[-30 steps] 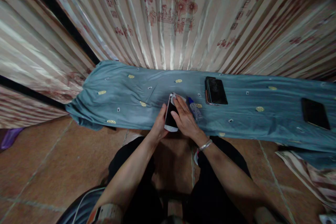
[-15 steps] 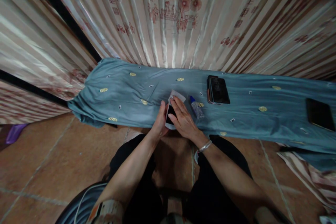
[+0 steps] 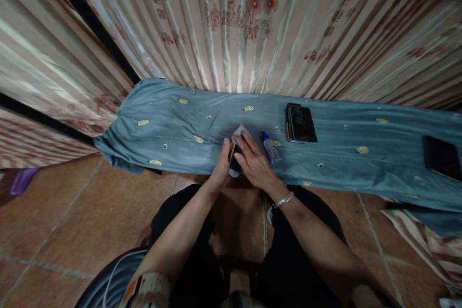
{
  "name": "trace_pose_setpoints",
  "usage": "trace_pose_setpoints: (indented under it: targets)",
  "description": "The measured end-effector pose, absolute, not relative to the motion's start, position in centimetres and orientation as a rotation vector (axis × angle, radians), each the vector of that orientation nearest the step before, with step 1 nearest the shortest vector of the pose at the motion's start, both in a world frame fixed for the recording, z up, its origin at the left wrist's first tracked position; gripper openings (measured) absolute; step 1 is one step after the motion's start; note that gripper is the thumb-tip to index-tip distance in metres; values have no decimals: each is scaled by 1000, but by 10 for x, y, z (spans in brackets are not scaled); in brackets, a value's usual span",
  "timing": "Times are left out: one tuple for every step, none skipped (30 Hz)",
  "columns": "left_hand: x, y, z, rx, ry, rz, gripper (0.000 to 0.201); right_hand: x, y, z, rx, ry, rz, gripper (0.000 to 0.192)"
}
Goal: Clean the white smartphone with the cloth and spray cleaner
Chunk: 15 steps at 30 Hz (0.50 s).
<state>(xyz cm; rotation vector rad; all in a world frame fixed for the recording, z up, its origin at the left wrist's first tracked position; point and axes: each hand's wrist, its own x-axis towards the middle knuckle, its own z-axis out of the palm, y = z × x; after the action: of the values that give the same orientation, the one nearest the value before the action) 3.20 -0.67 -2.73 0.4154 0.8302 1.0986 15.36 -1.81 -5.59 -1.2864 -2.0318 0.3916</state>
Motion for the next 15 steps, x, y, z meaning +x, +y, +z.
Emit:
trace_pose_setpoints:
  targets:
    - [31, -6, -28, 407, 840, 1098, 55, 152, -21, -56, -1282, -2042, 405, 54]
    - [31, -5, -28, 404, 846, 1099, 56, 150, -24, -57, -1276, -2052, 418, 54]
    - [31, -4, -28, 405, 848, 1102, 57, 148, -27, -58, -1269, -2061, 428, 54]
    - [30, -3, -29, 409, 852, 1109, 58, 146, -29, -58, -1260, -2071, 437, 54]
    - [30, -2, -29, 409, 861, 1116, 59, 145, -32, -59, -1251, -2081, 445, 54]
    - [30, -1, -29, 406, 877, 1118, 60, 143, -34, -59, -1241, -2091, 452, 54]
    - [29, 0, -29, 398, 894, 1115, 61, 142, -36, -59, -1233, -2102, 459, 54]
    - [28, 0, -29, 386, 909, 1110, 61, 141, -38, -59, -1225, -2113, 466, 54]
    - [27, 1, -28, 374, 920, 1106, 62, 140, -39, -59, -1216, -2127, 473, 54]
    - [25, 2, -27, 363, 927, 1106, 62, 139, -41, -59, -1204, -2139, 480, 53]
    - [24, 3, -25, 355, 930, 1107, 62, 138, -42, -59, -1190, -2151, 487, 53]
    - [22, 3, -24, 353, 927, 1109, 63, 136, -42, -60, -1174, -2158, 491, 53]
    - [20, 4, -22, 356, 921, 1112, 63, 135, -43, -60, -1158, -2161, 493, 53]
    - [19, 4, -21, 360, 914, 1111, 64, 134, -44, -60, -1142, -2163, 494, 53]
    - [17, 4, -19, 366, 907, 1107, 66, 133, -45, -60, -1129, -2164, 494, 53]
